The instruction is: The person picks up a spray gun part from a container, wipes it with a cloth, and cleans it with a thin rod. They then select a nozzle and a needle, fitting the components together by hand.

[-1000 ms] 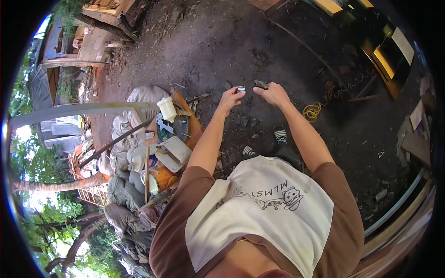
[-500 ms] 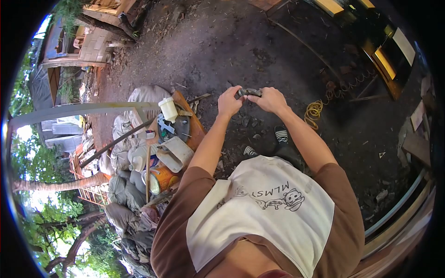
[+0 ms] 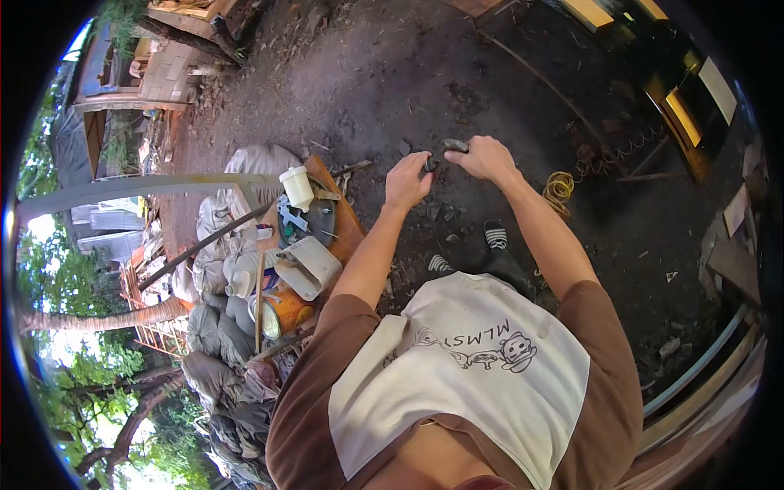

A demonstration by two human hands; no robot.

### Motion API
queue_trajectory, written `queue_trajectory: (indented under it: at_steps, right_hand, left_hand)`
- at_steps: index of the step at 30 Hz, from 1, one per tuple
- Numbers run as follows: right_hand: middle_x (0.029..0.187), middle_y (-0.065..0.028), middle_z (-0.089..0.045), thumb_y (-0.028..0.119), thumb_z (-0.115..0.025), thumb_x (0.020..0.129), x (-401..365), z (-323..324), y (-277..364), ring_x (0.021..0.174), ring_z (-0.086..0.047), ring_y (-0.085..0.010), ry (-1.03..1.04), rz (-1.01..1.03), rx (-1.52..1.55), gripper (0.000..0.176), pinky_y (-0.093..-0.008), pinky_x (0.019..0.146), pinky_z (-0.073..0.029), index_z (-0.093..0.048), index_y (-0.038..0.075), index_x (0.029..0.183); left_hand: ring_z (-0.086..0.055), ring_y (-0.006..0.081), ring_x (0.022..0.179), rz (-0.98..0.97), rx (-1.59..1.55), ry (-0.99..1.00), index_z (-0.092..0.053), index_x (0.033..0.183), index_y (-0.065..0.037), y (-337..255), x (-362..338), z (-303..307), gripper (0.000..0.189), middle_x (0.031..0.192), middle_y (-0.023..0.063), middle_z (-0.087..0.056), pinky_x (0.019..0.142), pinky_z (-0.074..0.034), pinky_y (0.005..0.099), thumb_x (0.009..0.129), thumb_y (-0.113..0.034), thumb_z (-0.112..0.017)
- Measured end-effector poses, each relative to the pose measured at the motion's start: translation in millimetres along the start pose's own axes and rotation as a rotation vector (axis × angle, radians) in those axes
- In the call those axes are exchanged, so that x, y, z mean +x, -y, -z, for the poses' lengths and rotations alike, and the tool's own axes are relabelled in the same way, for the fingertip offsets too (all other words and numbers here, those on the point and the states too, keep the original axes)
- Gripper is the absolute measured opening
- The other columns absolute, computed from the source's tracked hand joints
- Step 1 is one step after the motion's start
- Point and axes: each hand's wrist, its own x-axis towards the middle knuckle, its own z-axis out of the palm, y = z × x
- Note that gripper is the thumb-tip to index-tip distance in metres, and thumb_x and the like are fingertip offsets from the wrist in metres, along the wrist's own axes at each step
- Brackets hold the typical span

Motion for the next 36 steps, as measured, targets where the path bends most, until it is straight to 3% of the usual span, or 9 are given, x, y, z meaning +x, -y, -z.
queue_trajectory:
  at_steps: [6,9,11,14,18,24,27,29,36]
  right_hand:
    - [0.103,-0.0237,-0.076,0.061,-0.07,0.085,-2,-7,-10,0.102,-0.072,-0.0408,0.02,-0.009,0.022,0.062,-0.0497,0.089,-0.056,-0.079,0.002,0.101]
    - [0.101,-0.0242,-0.076,0.061,-0.071,0.085,-9,-15,-13,0.101,-0.072,-0.0414,-0.016,-0.049,0.106,0.062,-0.0495,0.088,-0.055,-0.079,0.002,0.101]
    - [0.099,-0.0247,-0.075,0.061,-0.072,0.085,-10,-24,-14,0.099,-0.072,-0.0425,-0.033,-0.075,0.151,0.062,-0.0494,0.088,-0.055,-0.079,0.002,0.101]
    - [0.1,-0.0228,-0.076,0.06,-0.069,0.086,-15,-37,-16,0.101,-0.072,-0.0412,-0.036,-0.074,0.212,0.061,-0.049,0.089,-0.055,-0.079,0.004,0.105]
    - [0.102,-0.0229,-0.076,0.06,-0.069,0.086,-19,-36,-17,0.102,-0.072,-0.0413,-0.045,-0.074,0.235,0.06,-0.0486,0.09,-0.055,-0.08,0.004,0.105]
    - [0.093,-0.0231,-0.075,0.06,-0.071,0.086,-10,-43,-27,0.095,-0.072,-0.0411,-0.061,-0.101,0.228,0.057,-0.0481,0.086,-0.055,-0.08,0.006,0.104]
    - [0.09,-0.0224,-0.075,0.059,-0.072,0.086,-11,-41,-29,0.093,-0.073,-0.0399,-0.057,-0.01,0.206,0.057,-0.0475,0.085,-0.054,-0.08,0.005,0.1]
    - [0.086,-0.0214,-0.074,0.059,-0.072,0.086,-4,-33,-35,0.089,-0.073,-0.0387,0.028,-0.131,0.338,0.057,-0.0462,0.081,-0.054,-0.079,0.002,0.093]
    - [0.095,-0.0224,-0.076,0.061,-0.07,0.086,-13,-43,-32,0.097,-0.074,-0.039,0.001,0.006,0.235,0.061,-0.0486,0.086,-0.055,-0.079,0.003,0.1]
  left_hand:
    - [-0.07,0.0327,0.104,0.118,-0.109,0.003,-0.07,0.117,-0.009,1,4,-7,0.039,0.114,0.0123,-0.072,0.089,-0.056,0.04,0.08,-0.016,-0.079]
    - [-0.072,0.0272,0.095,0.36,-0.291,-0.046,-0.072,0.116,-0.008,14,-2,-28,0.037,0.107,0.0118,-0.074,0.086,-0.056,0.0355,0.082,-0.018,-0.08]
    - [-0.066,0.0078,0.086,0.538,-0.504,0.028,-0.07,0.12,-0.001,24,-1,-38,0.03,0.096,0.0003,-0.072,0.078,-0.052,0.0255,0.091,-0.009,-0.074]
    - [-0.063,0.0057,0.086,0.562,-0.746,-0.016,-0.07,0.119,-0.001,31,-3,-48,0.027,0.096,-0.0023,-0.071,0.076,-0.051,0.0231,0.093,-0.008,-0.073]
    - [-0.067,0.0084,0.086,0.636,-0.773,0.022,-0.071,0.117,0.0,29,-4,-43,0.028,0.095,0.0022,-0.075,0.079,-0.053,0.0259,0.091,-0.01,-0.075]
    - [-0.062,0.0055,0.085,0.6,-0.625,0.062,-0.071,0.119,-0.001,13,-4,-29,0.027,0.097,-0.0023,-0.07,0.078,-0.05,0.0235,0.093,-0.009,-0.074]
    - [-0.065,0.0077,0.091,0.602,-0.929,0.096,-0.07,0.121,-0.002,21,-5,-34,0.028,0.101,-0.0011,-0.071,0.085,-0.052,0.0257,0.095,-0.012,-0.073]
    - [-0.068,0.0134,0.099,0.979,-1.11,0.187,-0.07,0.12,-0.002,6,2,-17,0.026,0.106,0.0041,-0.072,0.091,-0.054,0.0293,0.098,-0.017,-0.069]
    - [-0.07,0.0189,0.095,1.082,-1.374,0.188,-0.069,0.109,-0.006,24,-8,-22,0.025,0.103,0.0088,-0.073,0.087,-0.058,0.0321,0.098,-0.029,-0.069]
